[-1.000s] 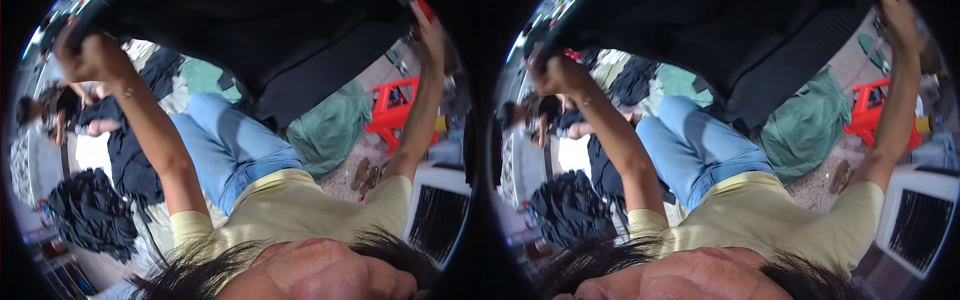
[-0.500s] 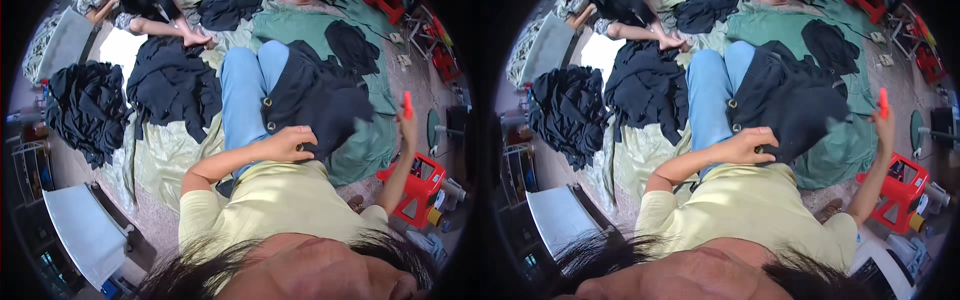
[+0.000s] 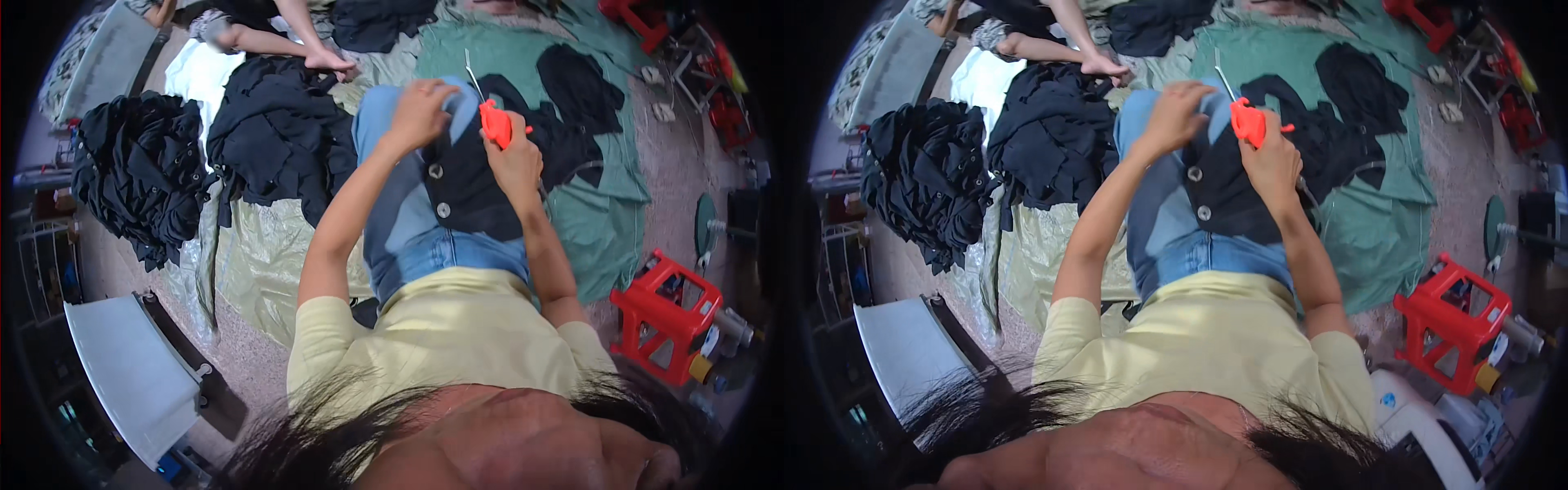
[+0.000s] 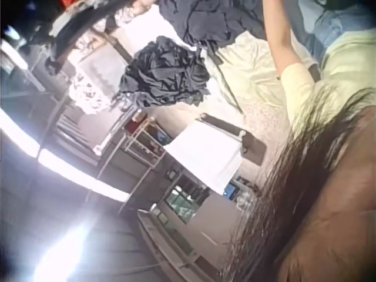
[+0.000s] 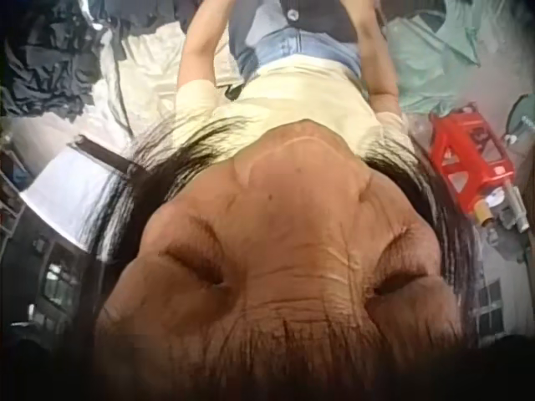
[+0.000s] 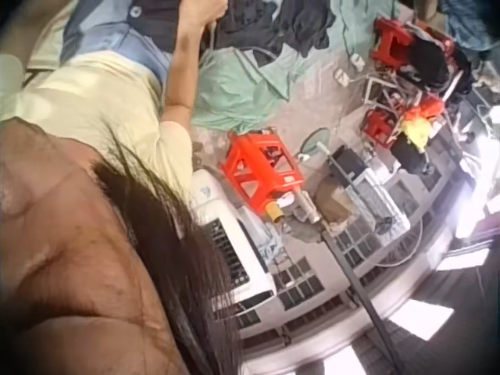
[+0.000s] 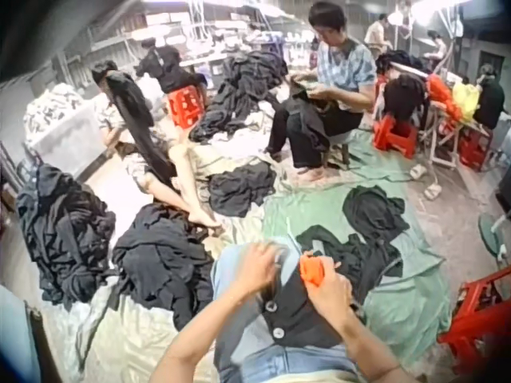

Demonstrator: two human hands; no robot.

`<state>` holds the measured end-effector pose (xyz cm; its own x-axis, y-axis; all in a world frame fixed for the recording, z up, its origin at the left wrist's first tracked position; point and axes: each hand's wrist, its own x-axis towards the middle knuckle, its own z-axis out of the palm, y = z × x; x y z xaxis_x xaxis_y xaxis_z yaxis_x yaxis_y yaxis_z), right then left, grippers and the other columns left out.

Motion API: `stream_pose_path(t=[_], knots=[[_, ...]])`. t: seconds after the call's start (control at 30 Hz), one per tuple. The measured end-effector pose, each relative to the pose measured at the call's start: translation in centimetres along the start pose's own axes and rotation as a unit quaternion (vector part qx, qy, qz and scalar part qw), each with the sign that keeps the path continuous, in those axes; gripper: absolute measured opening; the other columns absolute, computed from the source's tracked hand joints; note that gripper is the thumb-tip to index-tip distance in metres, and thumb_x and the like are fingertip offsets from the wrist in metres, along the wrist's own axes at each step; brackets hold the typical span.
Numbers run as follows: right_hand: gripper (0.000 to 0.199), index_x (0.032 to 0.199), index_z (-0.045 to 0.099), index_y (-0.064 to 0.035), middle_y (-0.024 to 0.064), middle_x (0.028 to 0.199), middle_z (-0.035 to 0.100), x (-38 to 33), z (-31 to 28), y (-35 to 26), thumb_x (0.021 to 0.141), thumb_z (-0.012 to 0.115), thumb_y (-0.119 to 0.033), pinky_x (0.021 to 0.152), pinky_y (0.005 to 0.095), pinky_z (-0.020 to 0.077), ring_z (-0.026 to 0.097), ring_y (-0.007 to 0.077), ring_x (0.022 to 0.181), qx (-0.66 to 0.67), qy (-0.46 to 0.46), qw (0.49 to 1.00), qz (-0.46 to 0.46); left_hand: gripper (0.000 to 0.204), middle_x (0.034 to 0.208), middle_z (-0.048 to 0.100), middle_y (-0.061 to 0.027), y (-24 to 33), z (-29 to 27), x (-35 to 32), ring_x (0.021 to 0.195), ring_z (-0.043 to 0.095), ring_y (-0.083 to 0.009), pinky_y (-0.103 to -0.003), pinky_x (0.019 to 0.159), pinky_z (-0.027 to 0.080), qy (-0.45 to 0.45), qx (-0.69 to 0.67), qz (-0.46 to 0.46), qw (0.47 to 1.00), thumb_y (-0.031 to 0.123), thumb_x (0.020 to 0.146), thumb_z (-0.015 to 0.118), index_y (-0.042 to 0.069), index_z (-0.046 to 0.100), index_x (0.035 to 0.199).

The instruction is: Using scissors to trim threads and finish black garments on a manufacturing floor.

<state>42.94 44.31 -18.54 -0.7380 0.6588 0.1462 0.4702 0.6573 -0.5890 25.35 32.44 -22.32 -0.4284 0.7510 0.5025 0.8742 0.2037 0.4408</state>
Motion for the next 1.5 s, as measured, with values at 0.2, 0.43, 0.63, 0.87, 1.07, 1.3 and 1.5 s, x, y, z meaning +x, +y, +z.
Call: stream_pose_path(t=[0.2, 0.43, 0.63, 0.87, 1.07, 1.3, 1.5], knots=[[0.045, 0.120, 0.054, -0.0159, 0.0169, 0.096, 0.069, 1.2, 1.6, -1.3, 0.082, 0.074, -0.029, 0.071, 0.0489, 0.0514, 0.066, 0.0418, 0.086, 0.078, 0.171, 0.978, -0.092, 0.050, 0.128, 0.061, -0.0064, -1.6, 6.7, 5.7, 0.132, 0.045, -0.0320, -0.059, 0.102, 0.034, -0.314, 0.061, 0.084, 0.944, 0.044, 0.082, 0.061, 0.020, 0.061, 0.126], [0.043, 0.118, 0.053, -0.0145, 0.0191, 0.089, 0.069, -0.6, 2.2, 2.5, 0.083, 0.073, -0.030, 0.070, 0.0489, 0.0508, 0.066, 0.0433, 0.085, 0.103, 0.081, 0.990, 0.045, 0.044, 0.113, 0.068, -0.0116, -0.7, 9.1, 11.4, 0.111, 0.061, -0.0270, -0.043, 0.094, 0.045, -0.611, -0.002, 0.025, 0.791, 0.032, 0.084, 0.061, 0.010, 0.064, 0.122], [0.043, 0.113, 0.057, -0.0122, 0.0179, 0.086, 0.069, -0.6, 1.5, 3.5, 0.081, 0.076, -0.033, 0.070, 0.0469, 0.0509, 0.066, 0.0418, 0.083, 0.098, 0.000, 0.993, 0.069, 0.050, 0.115, 0.067, -0.0085, -6.7, 11.9, 12.5, 0.102, 0.059, -0.0204, -0.036, 0.093, 0.045, -0.652, -0.269, -0.003, 0.709, 0.017, 0.075, 0.067, 0.007, 0.064, 0.124], [0.034, 0.108, 0.060, -0.0008, 0.0075, 0.088, 0.066, -1.6, 2.1, 9.1, 0.084, 0.076, -0.020, 0.074, 0.0302, 0.0492, 0.062, 0.0145, 0.080, 0.214, 0.017, 0.973, 0.089, 0.041, 0.115, 0.066, -0.0087, -6.8, 12.0, 11.8, 0.106, 0.059, -0.0177, -0.032, 0.093, 0.046, -0.643, -0.275, -0.023, 0.714, 0.006, 0.081, 0.068, 0.004, 0.065, 0.121], [0.032, 0.110, 0.053, 0.0050, 0.0085, 0.095, 0.061, 1.4, 3.6, 6.8, 0.088, 0.072, -0.007, 0.077, 0.0242, 0.0527, 0.063, 0.0127, 0.083, 0.399, 0.035, 0.914, 0.057, 0.018, 0.090, 0.071, -0.0082, -6.5, 16.2, 11.6, 0.086, 0.063, -0.0218, -0.039, 0.081, 0.048, -0.554, -0.127, 0.123, 0.813, 0.018, 0.083, 0.069, 0.004, 0.073, 0.095], [0.048, 0.111, 0.057, 0.0036, 0.0057, 0.094, 0.059, 1.9, 4.0, 3.6, 0.079, 0.083, -0.020, 0.078, 0.0286, 0.0471, 0.055, 0.0149, 0.080, 0.195, 0.009, 0.977, 0.084, 0.043, 0.113, 0.067, -0.0076, -8.3, 15.9, 13.6, 0.099, 0.061, -0.0229, -0.041, 0.088, 0.046, -0.660, -0.214, -0.031, 0.719, 0.012, 0.078, 0.060, 0.008, 0.068, 0.120], [0.059, 0.125, 0.049, 0.0041, 0.0092, 0.109, 0.058, 0.9, 4.4, 6.7, 0.077, 0.082, -0.009, 0.090, 0.0305, 0.0460, 0.057, 0.0179, 0.096, 0.304, -0.047, 0.951, 0.023, 0.048, 0.123, 0.065, -0.0071, -6.2, 16.6, 12.6, 0.109, 0.058, -0.0241, -0.042, 0.094, 0.045, -0.638, -0.163, 0.055, 0.751, 0.015, 0.075, 0.057, 0.013, 0.066, 0.122]])
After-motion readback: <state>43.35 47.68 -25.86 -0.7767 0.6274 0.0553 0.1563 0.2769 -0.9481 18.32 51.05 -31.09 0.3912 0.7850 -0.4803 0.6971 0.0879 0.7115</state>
